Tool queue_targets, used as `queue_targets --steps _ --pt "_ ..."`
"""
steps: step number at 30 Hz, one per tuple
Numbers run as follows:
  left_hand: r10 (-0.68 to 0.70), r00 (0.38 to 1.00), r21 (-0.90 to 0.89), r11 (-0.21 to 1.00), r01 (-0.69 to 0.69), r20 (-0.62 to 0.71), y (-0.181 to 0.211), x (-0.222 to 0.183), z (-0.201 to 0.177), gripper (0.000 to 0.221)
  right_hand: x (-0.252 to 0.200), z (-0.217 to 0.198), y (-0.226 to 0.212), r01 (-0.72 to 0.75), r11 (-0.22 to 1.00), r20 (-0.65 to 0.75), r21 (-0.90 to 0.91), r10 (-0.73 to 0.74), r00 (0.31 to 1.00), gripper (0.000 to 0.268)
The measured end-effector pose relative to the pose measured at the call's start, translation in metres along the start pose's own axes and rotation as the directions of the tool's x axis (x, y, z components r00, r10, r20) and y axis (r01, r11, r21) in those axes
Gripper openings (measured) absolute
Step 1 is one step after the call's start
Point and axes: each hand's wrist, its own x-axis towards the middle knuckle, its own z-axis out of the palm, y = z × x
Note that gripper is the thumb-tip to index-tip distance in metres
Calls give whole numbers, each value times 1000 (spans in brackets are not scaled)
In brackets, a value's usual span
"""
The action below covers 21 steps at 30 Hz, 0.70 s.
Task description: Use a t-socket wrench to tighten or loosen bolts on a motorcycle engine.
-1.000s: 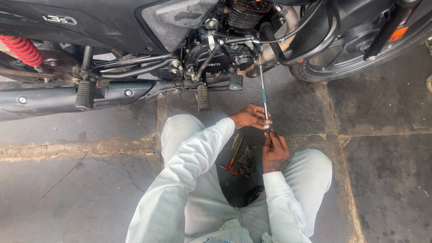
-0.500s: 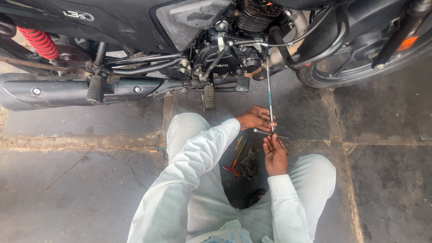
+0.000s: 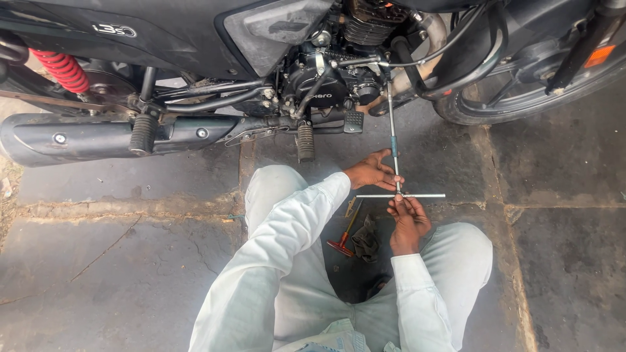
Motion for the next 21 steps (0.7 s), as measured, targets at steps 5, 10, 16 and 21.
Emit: queue_targets --steps 5,10,16,21 --pt "49 995 26 998 -51 83 -12 10 -7 87 -3 6 0 167 933 -67 -319 -198 978 27" --pt "-35 997 24 999 34 66 -11 10 -4 85 -19 20 -16 453 735 68 -504 -489 870 24" --pt "-29 997 72 997 24 75 -25 22 -9 51 -24 21 -15 599 374 262 -708 -648 715 23" --pt "-55 997 195 980 43 58 -26 20 -8 44 -25 22 -10 676 237 355 -697 -705 613 23"
